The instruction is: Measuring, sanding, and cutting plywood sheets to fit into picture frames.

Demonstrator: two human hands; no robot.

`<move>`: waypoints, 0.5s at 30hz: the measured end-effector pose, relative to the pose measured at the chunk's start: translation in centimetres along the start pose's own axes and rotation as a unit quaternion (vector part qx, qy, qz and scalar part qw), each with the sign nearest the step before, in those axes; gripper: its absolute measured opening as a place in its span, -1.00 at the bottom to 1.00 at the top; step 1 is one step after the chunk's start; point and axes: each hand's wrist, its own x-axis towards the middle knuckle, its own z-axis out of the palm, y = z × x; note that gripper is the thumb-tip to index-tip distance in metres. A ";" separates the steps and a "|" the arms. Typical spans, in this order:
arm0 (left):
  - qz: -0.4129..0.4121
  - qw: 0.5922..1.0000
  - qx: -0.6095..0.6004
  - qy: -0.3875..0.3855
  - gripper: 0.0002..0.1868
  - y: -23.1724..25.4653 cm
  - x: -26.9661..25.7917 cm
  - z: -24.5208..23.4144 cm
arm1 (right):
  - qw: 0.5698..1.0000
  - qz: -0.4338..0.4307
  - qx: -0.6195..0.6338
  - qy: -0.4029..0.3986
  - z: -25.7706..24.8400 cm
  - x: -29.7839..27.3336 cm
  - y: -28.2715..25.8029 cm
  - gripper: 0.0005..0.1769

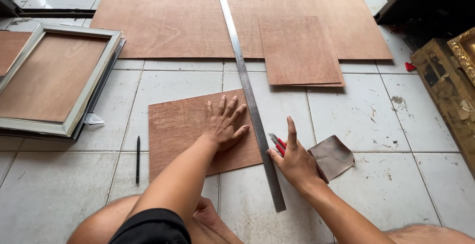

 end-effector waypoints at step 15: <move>0.023 0.961 0.072 0.265 0.05 -0.9 4.5 8.4 | 0.990 -0.069 -0.051 0.112 8.4 -1.3 5.0 -0.18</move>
